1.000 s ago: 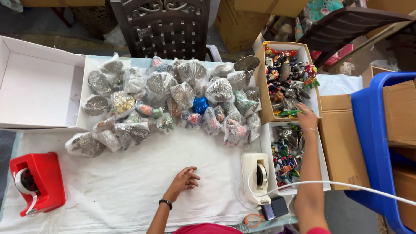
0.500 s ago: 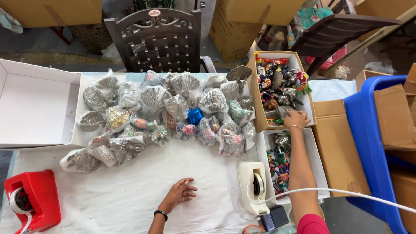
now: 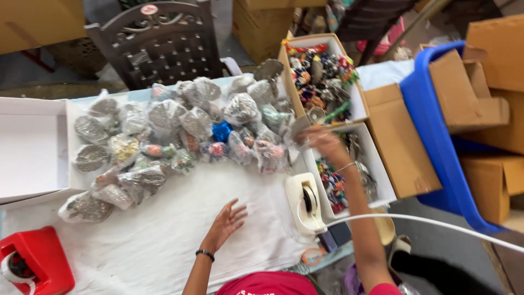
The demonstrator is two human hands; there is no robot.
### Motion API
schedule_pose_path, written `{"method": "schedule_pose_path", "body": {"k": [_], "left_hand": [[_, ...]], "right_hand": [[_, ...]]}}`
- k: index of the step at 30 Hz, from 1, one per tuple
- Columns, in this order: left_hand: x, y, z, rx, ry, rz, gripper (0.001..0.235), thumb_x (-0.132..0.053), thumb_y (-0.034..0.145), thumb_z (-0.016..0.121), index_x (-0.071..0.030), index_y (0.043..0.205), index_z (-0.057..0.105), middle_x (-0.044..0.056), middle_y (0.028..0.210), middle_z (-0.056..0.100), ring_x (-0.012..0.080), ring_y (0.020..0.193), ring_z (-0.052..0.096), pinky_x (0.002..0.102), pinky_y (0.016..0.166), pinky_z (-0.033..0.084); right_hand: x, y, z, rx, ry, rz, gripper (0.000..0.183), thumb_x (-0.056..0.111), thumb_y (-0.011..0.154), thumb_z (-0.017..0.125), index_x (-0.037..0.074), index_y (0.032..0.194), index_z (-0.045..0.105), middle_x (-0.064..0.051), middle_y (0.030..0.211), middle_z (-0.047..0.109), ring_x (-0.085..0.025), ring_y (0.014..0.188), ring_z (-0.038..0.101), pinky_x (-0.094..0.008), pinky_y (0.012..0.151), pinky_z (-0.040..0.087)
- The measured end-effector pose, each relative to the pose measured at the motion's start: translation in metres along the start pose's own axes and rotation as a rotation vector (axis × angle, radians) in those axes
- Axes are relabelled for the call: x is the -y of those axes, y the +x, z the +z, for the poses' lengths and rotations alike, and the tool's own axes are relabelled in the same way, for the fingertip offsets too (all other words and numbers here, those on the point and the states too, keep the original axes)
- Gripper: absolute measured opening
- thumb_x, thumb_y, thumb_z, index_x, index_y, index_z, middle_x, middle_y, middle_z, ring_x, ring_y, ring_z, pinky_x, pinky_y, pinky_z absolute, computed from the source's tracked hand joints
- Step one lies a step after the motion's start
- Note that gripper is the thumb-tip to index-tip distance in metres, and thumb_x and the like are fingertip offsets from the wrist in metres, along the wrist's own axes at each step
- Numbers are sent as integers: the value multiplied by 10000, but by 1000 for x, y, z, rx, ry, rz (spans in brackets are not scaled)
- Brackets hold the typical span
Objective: The person wraps small decorative items in bubble wrap and secures them with tape. They handle the items one at a time, folding the wrap around the object and using a tape dispenser to seal the package before placing it on the table.
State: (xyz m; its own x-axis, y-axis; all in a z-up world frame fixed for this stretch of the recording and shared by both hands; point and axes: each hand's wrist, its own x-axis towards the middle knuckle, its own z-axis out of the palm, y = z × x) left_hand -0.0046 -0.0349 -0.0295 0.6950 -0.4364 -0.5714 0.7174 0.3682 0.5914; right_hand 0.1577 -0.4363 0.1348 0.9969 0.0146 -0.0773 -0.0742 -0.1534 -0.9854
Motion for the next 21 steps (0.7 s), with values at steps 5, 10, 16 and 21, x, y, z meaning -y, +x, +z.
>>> {"method": "schedule_pose_path", "body": {"k": [5, 10, 16, 21], "left_hand": [[-21, 22, 53, 337, -320, 225, 798, -499, 892, 645, -265, 1564, 283, 74, 1526, 477, 286, 1354, 532, 520, 1093, 504], [-16, 6, 53, 126, -207, 162, 741, -406, 922, 671, -221, 1560, 342, 104, 1430, 568, 340, 1212, 628, 464, 1007, 541], [10, -15, -2, -196, 90, 5, 620, -444, 931, 663, -108, 1434, 528, 90, 1288, 692, 272, 1115, 704, 420, 906, 579], [21, -8, -6, -428, 245, -7, 664, -474, 886, 742, -15, 1348, 613, 101, 1225, 701, 207, 1048, 712, 379, 834, 648]], "right_hand": [[-39, -61, 107, 709, -337, -445, 360, 102, 996, 656, 52, 1353, 669, -118, 1498, 555, -261, 1420, 465, -398, 1172, 362], [-48, -141, 81, 316, 42, -183, 372, 15, 968, 580, 45, 1326, 676, -102, 1481, 575, -228, 1345, 553, -350, 1131, 430], [-131, -277, -38, -919, 228, -55, 272, 48, 1007, 564, 13, 1245, 690, -66, 1160, 731, -135, 989, 680, -242, 808, 499], [-270, -383, -73, -1370, -7, 86, 176, 71, 1010, 595, 10, 1127, 712, -65, 1071, 733, -151, 959, 682, -281, 859, 554]]}}
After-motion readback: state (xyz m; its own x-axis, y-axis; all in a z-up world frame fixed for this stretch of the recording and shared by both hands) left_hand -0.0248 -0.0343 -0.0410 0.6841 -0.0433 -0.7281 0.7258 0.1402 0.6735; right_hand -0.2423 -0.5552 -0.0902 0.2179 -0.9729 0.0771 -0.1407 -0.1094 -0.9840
